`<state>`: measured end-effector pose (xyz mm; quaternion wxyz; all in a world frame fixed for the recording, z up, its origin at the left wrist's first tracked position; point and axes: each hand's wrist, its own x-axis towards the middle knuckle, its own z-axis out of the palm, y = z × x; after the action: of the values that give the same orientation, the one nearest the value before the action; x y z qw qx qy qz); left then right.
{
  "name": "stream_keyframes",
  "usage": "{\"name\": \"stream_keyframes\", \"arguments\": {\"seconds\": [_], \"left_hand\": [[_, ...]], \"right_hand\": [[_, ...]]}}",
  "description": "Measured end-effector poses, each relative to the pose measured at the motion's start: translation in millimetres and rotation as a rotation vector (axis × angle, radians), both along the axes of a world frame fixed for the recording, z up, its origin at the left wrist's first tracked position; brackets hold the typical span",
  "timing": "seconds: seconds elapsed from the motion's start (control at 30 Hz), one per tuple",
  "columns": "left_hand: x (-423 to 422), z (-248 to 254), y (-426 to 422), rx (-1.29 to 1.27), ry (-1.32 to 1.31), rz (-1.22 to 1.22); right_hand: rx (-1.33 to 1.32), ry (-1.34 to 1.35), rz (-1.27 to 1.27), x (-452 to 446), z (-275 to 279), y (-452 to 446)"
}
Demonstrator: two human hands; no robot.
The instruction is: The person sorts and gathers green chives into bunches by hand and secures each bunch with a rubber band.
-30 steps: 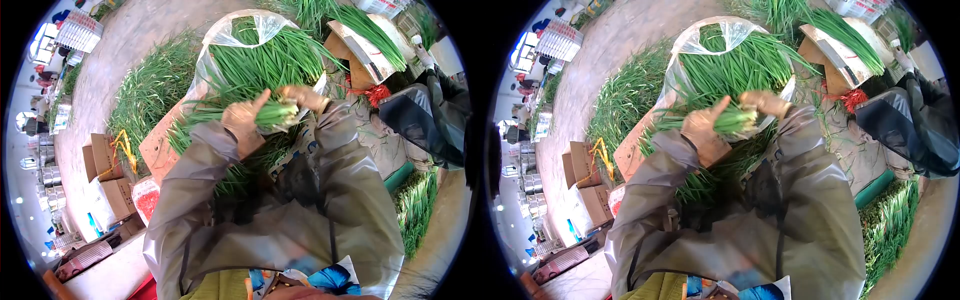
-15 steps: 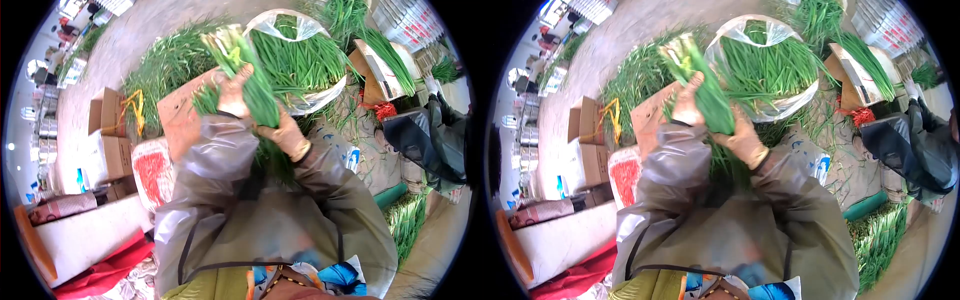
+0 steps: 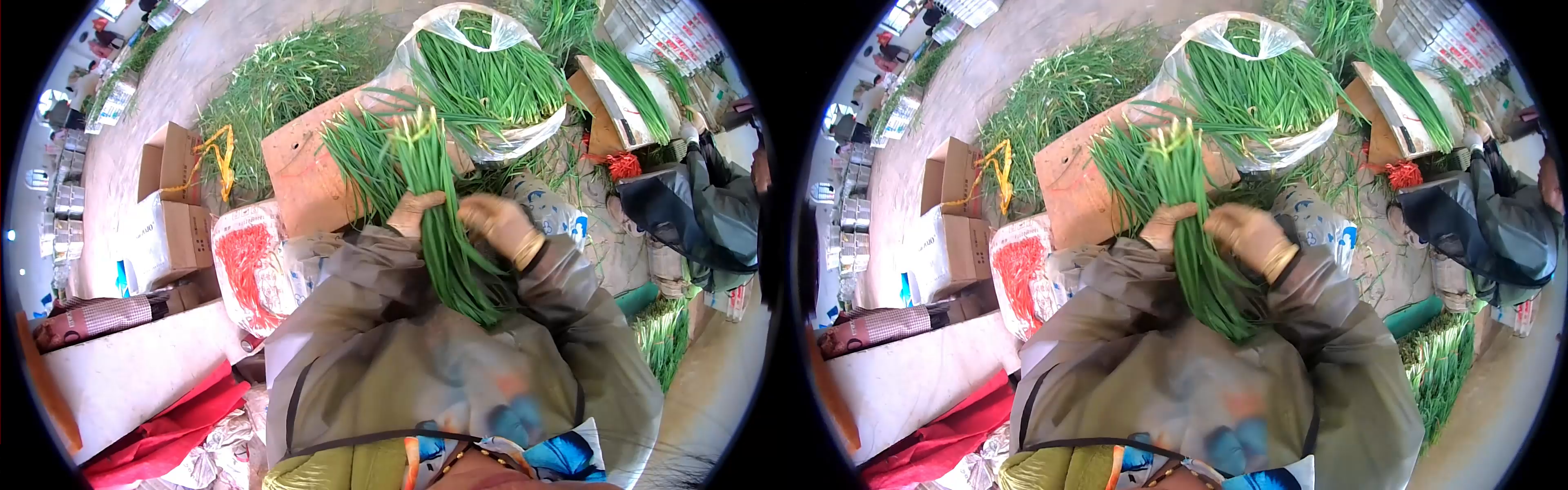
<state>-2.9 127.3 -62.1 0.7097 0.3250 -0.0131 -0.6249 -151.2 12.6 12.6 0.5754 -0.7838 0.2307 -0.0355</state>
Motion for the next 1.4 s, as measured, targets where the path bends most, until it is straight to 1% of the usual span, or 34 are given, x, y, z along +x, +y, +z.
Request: {"name": "stream_keyframes", "arguments": {"seconds": [0.03, 0.1, 0.17, 0.2, 0.23, 0.27, 0.33, 0.37, 0.4, 0.43, 0.5, 0.53, 0.57, 0.63, 0.67, 0.7, 0.77, 0.8, 0.83, 0.9, 0.97, 1.0, 1.03, 1.1, 1.17, 1.2, 1.23, 1.3, 1.37, 1.4], "left_hand": [[9, 23, 8, -0.03, -0.178, -0.009], [26, 51, 18, -0.043, -0.29, -0.05], [34, 86, 35, -0.029, -0.443, -0.133], [32, 109, 43, -0.027, -0.52, -0.188], [32, 122, 52, -0.019, -0.603, -0.244], [35, 126, 64, -0.002, -0.613, -0.291], [37, 133, 90, 0.053, -0.639, -0.328], [34, 141, 102, 0.075, -0.631, -0.289], [35, 142, 115, 0.111, -0.646, -0.294], [35, 141, 125, 0.146, -0.661, -0.298], [31, 139, 141, 0.169, -0.683, -0.24], [28, 137, 145, 0.177, -0.701, -0.201], [25, 134, 148, 0.145, -0.665, -0.18], [12, 127, 154, 0.175, -0.709, -0.147], [6, 126, 156, 0.174, -0.706, -0.148], [0, 125, 159, 0.178, -0.692, -0.126], [-5, 121, 166, 0.181, -0.672, -0.099], [-6, 117, 172, 0.19, -0.685, -0.129], [-8, 116, 177, 0.199, -0.697, -0.16], [-14, 114, 186, 0.229, -0.741, -0.152], [-17, 104, 191, 0.242, -0.67, -0.144], [-19, 103, 190, 0.239, -0.669, -0.144], [-24, 101, 188, 0.22, -0.645, -0.117], [-29, 99, 181, 0.198, -0.619, -0.098], [-34, 96, 175, 0.189, -0.609, -0.129], [-35, 97, 174, 0.188, -0.622, -0.165], [-35, 94, 174, 0.187, -0.621, -0.169], [-37, 87, 178, 0.209, -0.611, -0.17], [-41, 93, 179, 0.204, -0.612, -0.144], [-42, 96, 180, 0.199, -0.62, -0.122]], "right_hand": [[0.307, -0.017, -0.126, 5, 12, -11], [0.24, -0.265, -0.11, 19, -16, -29], [0.669, -0.188, 0.117, 37, 16, -18], [0.561, -0.475, 0.222, 56, 8, -12], [0.643, -0.652, 0.047, 74, 19, -2], [0.747, -0.656, -0.059, 73, 35, -2], [0.782, -0.673, -0.239, 82, 55, -5], [0.709, -0.693, -0.314, 93, 46, -15], [0.714, -0.689, -0.25, 96, 37, -26], [0.5, -0.673, -0.373, 92, 42, -24], [0.076, -0.73, -0.406, 89, 54, -13], [0.311, -0.872, -0.141, 88, 55, 4], [-0.033, -0.54, 0.044, 81, 59, 17], [-0.757, -0.384, 0.041, 79, 66, 49], [-0.616, -0.323, 0.118, 83, 69, 52], [-0.627, -0.345, 0.108, 85, 62, 50], [-1.134, -0.439, 0.021, 85, 54, 45], [-1.237, -0.501, -0.056, 87, 41, 35], [-1.28, -0.332, -0.121, 80, 45, 30], [-1.042, -0.196, -0.14, 75, 37, -9], [-1.053, -0.017, -0.133, 66, 35, -24], [-1.057, -0.268, -0.202, 64, 24, -18], [-0.645, -0.212, -0.118, 54, 66, 18], [-0.942, -0.643, 0.065, 60, 61, 50], [-1.045, -0.475, 0.208, 61, 57, 67], [-1.121, -0.49, 0.195, 66, 37, 60], [-1.18, -0.499, 0.132, 66, 40, 53], [-1.178, -0.5, -0.03, 64, 37, 25], [-0.985, -0.428, -0.211, 56, 46, -9], [-1.077, -0.346, -0.327, 54, 49, -18]]}}
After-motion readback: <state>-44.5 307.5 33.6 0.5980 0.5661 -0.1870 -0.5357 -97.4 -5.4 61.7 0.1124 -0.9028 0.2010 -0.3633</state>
